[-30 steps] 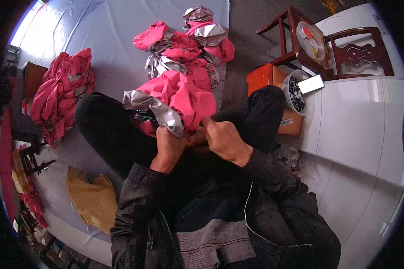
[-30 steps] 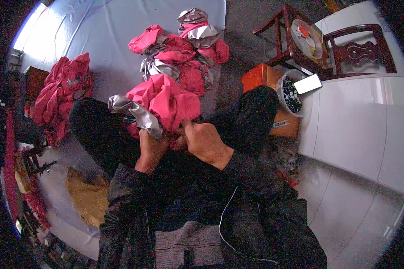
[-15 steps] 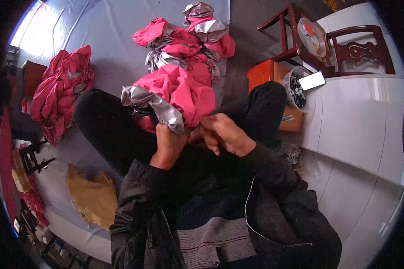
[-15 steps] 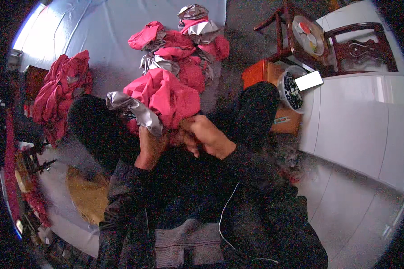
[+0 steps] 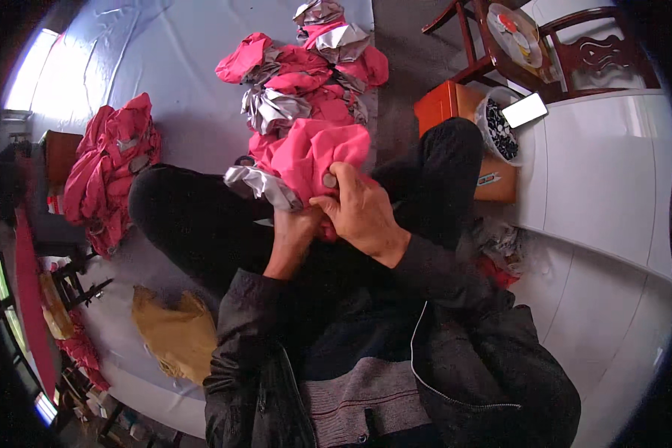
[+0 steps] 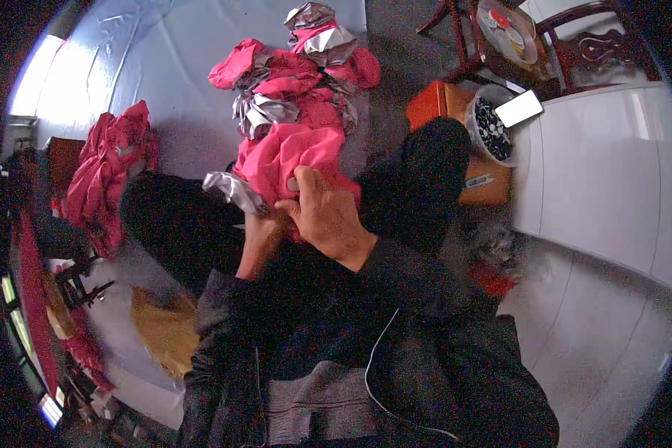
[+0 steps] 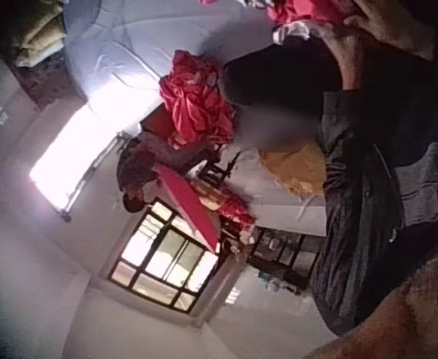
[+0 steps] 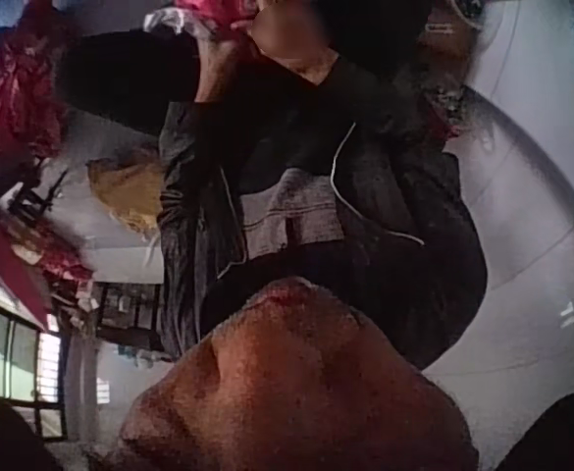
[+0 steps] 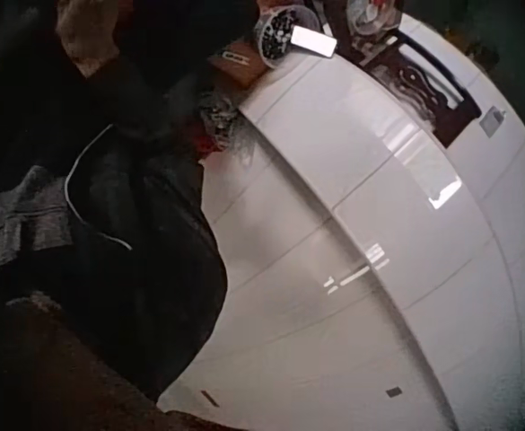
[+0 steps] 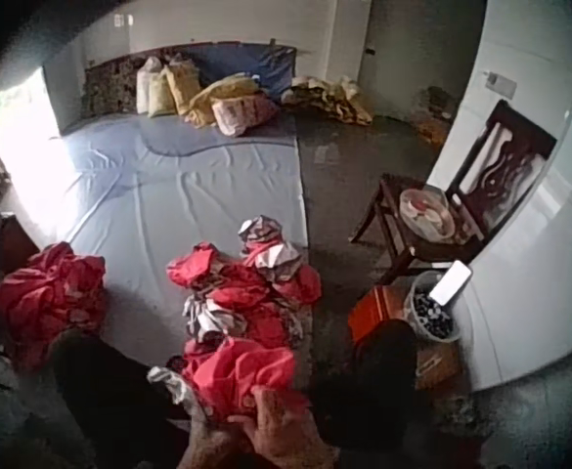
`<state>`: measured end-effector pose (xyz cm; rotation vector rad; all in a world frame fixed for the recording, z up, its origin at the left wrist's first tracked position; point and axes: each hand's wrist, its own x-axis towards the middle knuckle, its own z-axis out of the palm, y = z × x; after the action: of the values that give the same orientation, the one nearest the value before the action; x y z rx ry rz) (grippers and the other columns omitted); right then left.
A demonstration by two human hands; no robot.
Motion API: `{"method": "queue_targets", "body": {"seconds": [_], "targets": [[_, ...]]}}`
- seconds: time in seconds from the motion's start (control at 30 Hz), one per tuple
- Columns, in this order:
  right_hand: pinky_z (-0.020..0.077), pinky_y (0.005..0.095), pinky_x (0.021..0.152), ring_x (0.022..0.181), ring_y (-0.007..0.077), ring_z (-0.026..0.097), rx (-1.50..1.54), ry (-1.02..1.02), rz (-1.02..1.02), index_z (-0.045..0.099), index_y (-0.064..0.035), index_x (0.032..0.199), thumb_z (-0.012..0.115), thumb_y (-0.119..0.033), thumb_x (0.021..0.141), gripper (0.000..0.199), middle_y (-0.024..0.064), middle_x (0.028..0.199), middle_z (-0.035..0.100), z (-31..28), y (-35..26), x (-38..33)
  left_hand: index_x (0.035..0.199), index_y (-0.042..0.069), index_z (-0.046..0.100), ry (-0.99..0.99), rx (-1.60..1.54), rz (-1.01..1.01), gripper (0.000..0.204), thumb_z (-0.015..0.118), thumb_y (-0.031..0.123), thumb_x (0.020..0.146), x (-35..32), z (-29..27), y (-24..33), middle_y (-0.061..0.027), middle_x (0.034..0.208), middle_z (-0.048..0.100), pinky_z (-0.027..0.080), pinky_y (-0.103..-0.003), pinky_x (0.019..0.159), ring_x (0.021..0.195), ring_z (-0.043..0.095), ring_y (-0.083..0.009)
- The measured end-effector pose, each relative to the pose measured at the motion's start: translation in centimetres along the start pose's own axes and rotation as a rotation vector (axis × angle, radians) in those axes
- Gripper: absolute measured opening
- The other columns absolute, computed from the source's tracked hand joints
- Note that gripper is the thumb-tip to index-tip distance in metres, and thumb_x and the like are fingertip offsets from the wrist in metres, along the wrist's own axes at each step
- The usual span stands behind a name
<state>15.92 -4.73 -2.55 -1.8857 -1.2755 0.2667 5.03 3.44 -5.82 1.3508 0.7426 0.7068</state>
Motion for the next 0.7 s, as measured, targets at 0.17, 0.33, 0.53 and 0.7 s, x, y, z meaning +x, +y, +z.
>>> {"method": "queue_targets", "body": {"seconds": [0.17, 0.33, 0.53, 0.7], "targets": [[0.0524, 0.0448, 0.066, 0.090, 0.0365, 0.065, 0.033, -0.027, 0.117, 0.051, -0.0057, 0.113, 0.072, -0.023, 0.087, 0.037, 0.0155, 0.101, 0.061, 0.0, 0.5, -0.2, 0.133, -0.001, 0.050, -0.059, -0.268, -0.317, 0.050, 0.068, 0.008, 0.087, -0.8, 0.1, -0.1, -0.0108, 0.122, 0.061, 0.047, -0.036, 0.099, 0.114, 0.058, -0.0238], [0.0530, 0.0405, 0.068, 0.084, 0.0327, 0.067, 0.120, 0.071, 0.135, 0.053, -0.0050, 0.111, 0.076, -0.017, 0.083, 0.038, 0.0145, 0.094, 0.065, -0.8, 1.1, 0.2, 0.132, 0.000, 0.053, -0.169, -0.298, -0.513, 0.045, 0.066, 0.009, 0.090, -0.9, -0.5, 0.7, -0.0104, 0.123, 0.061, 0.047, -0.035, 0.099, 0.113, 0.059, -0.0235], [0.0521, 0.0302, 0.068, 0.076, 0.0158, 0.066, 0.135, 0.237, 0.265, 0.060, -0.0022, 0.103, 0.081, -0.013, 0.079, 0.034, 0.0097, 0.085, 0.067, -3.2, 2.9, 1.2, 0.140, 0.004, 0.046, -0.057, -0.260, -0.625, 0.053, 0.067, 0.009, 0.091, -1.4, 0.0, 1.6, -0.0099, 0.131, 0.057, 0.048, -0.037, 0.100, 0.118, 0.057, -0.0215], [0.0511, 0.0281, 0.068, 0.076, 0.0129, 0.063, 0.165, 0.257, 0.258, 0.061, -0.0011, 0.103, 0.080, -0.012, 0.080, 0.032, 0.0082, 0.085, 0.067, -4.7, 4.2, 1.2, 0.141, 0.000, 0.042, 0.132, -0.445, -0.462, 0.053, 0.063, 0.022, 0.098, -1.3, -1.0, -0.1, -0.0128, 0.125, 0.061, 0.050, -0.039, 0.099, 0.115, 0.060, -0.0222]]}}
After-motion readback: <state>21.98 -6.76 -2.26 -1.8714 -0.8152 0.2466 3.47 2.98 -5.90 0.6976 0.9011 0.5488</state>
